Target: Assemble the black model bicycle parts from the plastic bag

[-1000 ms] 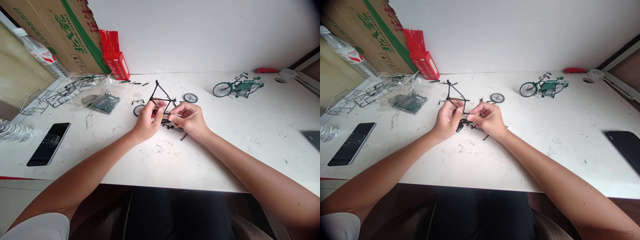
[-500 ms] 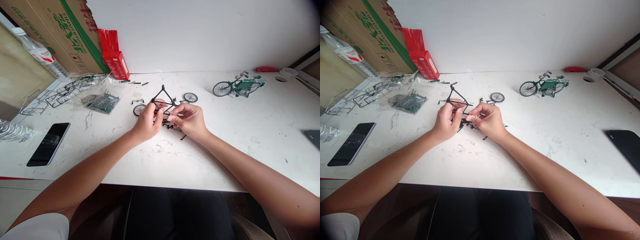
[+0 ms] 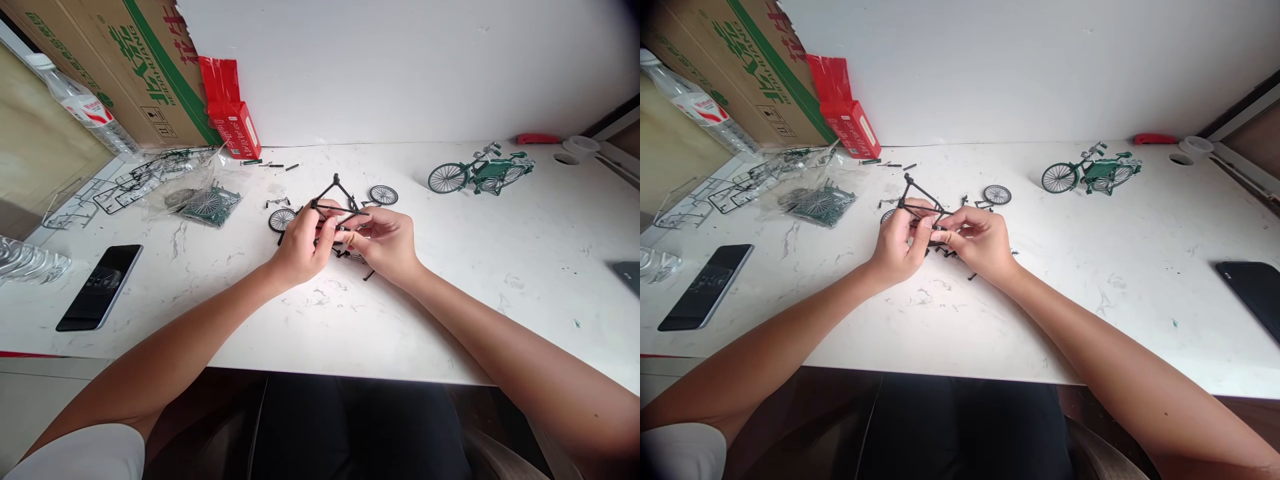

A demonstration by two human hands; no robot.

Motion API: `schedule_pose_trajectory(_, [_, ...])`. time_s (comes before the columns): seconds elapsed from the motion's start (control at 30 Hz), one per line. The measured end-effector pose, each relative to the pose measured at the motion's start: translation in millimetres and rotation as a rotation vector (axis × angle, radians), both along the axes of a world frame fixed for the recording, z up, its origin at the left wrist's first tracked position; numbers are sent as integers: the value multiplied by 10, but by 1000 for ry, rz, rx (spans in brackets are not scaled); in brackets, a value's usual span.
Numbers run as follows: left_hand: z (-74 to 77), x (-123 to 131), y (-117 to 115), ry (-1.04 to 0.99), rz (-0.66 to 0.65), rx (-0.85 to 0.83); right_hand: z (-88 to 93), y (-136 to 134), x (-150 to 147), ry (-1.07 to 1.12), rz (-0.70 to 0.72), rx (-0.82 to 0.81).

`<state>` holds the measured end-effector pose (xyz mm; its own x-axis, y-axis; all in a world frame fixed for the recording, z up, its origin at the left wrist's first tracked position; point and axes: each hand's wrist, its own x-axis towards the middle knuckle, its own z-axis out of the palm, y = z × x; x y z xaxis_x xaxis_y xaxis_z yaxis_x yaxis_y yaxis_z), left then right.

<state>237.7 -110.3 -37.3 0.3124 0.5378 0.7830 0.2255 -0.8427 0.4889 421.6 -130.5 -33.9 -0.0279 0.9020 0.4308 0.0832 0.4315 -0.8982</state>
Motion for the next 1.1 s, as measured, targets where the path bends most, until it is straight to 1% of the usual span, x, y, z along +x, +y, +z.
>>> schedule_pose_trajectory(0.17, [48, 10, 7, -23, 28, -36, -32, 30, 28, -21, -27, 55])
schedule_pose_trajectory(0.3, [41, -13, 46, -37, 35, -97, -45, 42, 52, -25, -56, 51])
schedule_pose_trajectory(0.37, [15, -26, 73, -61, 16, -165, -39, 53, 57, -13, -82, 34])
schedule_pose_trajectory(0.47, [-37, -37, 105, -93, -50, -270, -24, 71, 54, 22, -89, 10])
schedule_pose_trajectory(0.6, [-76, -39, 114, -77, -83, -311, -13, 72, 40, 70, -54, -1])
schedule_pose_trajectory(0.7, [-72, -43, 108, -40, -77, -269, -7, 57, 28, 83, -46, -20])
schedule_pose_trajectory(0.8, [-70, -49, 111, 21, -18, -153, -8, 51, 25, 64, -48, -25])
schedule_pose_trajectory(0.93, [-98, -47, 131, 71, 63, -6, -32, 62, 40, 19, -76, 22])
schedule_pose_trajectory(1.1, [-112, -49, 142, 102, 118, 38, -29, 37, 44, -59, -102, 53])
